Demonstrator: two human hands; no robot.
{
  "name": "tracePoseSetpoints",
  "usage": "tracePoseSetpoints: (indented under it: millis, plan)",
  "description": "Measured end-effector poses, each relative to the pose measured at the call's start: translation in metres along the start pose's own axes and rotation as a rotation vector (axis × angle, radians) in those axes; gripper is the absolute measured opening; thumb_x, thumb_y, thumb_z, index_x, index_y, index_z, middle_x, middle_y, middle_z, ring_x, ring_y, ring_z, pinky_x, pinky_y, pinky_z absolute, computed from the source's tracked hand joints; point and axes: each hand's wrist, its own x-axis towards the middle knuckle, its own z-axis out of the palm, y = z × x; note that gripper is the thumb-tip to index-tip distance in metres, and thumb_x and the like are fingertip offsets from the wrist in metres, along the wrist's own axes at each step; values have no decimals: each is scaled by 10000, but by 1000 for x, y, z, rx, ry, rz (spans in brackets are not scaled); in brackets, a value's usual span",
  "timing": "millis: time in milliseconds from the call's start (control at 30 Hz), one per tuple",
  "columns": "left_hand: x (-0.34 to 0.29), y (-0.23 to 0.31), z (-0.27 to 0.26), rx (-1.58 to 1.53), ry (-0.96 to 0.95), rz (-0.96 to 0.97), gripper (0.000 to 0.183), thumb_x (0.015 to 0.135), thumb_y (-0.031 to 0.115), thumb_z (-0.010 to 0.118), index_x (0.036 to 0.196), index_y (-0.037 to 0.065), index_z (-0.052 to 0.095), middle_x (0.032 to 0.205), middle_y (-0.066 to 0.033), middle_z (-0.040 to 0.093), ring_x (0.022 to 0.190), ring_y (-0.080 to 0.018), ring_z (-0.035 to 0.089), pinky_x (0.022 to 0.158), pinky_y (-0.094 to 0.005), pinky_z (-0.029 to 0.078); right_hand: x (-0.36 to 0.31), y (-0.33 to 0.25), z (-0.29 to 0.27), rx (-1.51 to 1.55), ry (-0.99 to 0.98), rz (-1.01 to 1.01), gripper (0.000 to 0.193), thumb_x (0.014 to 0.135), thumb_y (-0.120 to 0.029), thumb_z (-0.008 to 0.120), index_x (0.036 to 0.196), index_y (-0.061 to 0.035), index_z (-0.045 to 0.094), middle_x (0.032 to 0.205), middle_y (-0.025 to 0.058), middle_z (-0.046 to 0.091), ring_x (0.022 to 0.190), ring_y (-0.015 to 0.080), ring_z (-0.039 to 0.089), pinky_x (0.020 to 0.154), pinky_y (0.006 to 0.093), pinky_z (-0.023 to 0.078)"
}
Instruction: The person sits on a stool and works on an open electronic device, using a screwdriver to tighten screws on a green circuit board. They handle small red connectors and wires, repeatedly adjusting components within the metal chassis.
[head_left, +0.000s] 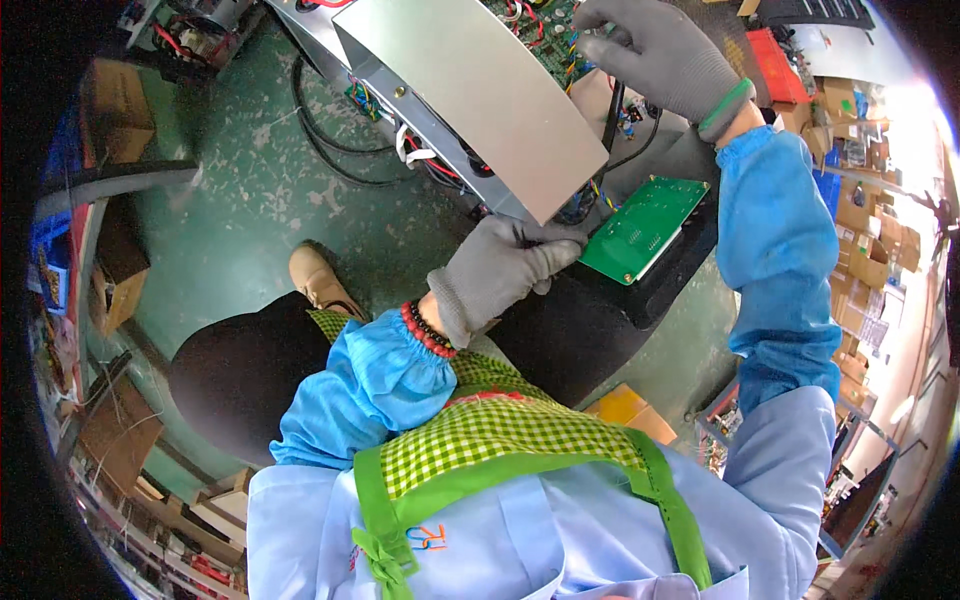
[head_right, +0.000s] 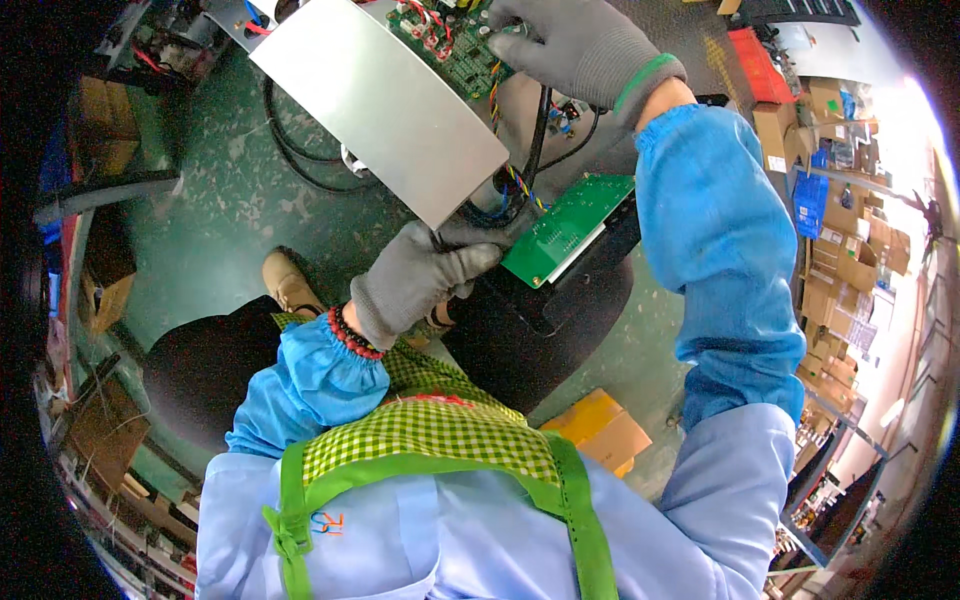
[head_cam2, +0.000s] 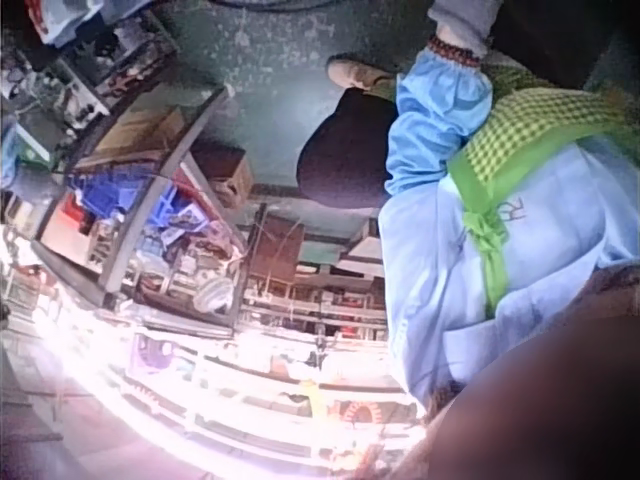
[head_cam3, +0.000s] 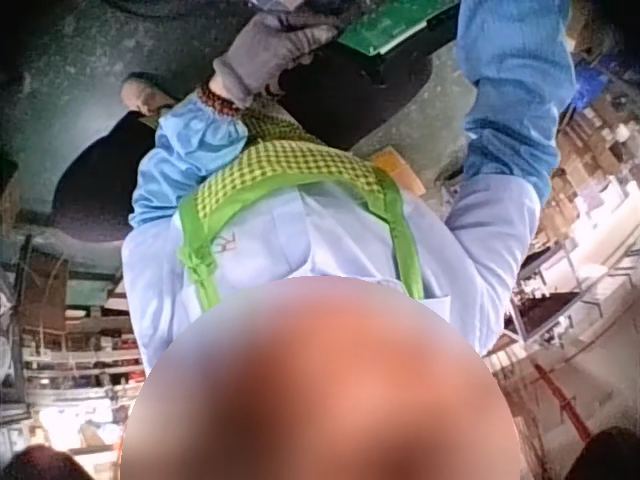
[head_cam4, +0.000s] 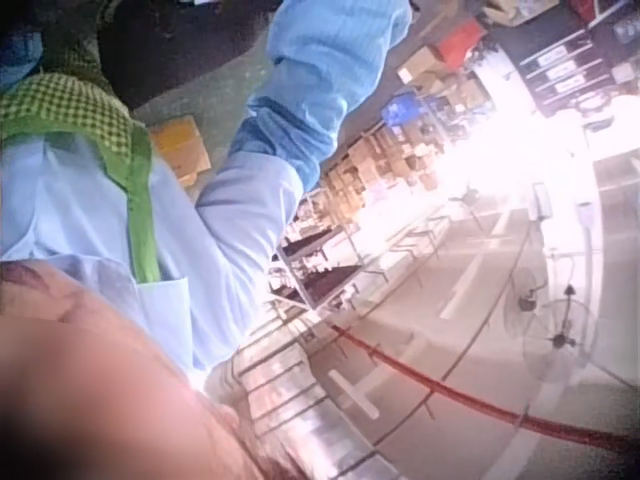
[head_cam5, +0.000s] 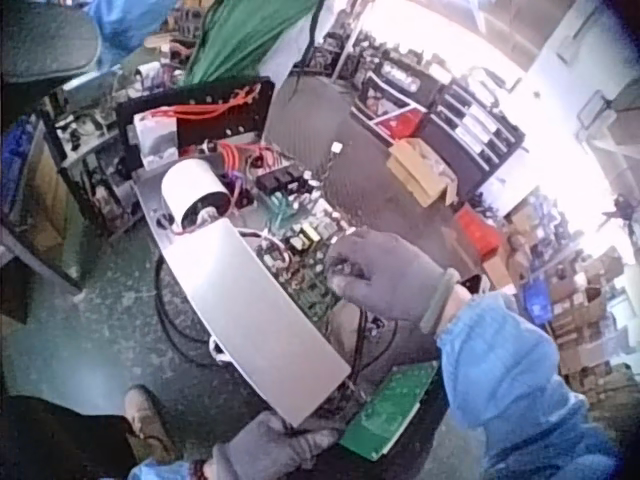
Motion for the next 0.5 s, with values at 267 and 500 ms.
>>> tracePoseSetpoints:
  millis: [267, 500]
  plan:
    - [-3, 14, 0, 59, 37, -113, 259, 863, 248, 685, 952, 5, 695, 644, 13, 572, 538, -79, 496, 501, -252, 419, -1, -1, 4, -25, 2, -52, 269, 836, -256, 583, 1002, -44, 580, 939, 181, 595, 919, 365, 576, 809, 439, 465]
    - [-3, 13, 0, 37, 33, -205, 311, 860, 315, 682, 1020, 49, 702, 606, 13, 557, 521, -67, 480, 483, -255, 401, 1, 2, 4, -37, -5, -57, 255, 830, -244, 580, 983, -41, 583, 922, 179, 599, 910, 361, 580, 803, 438, 467]
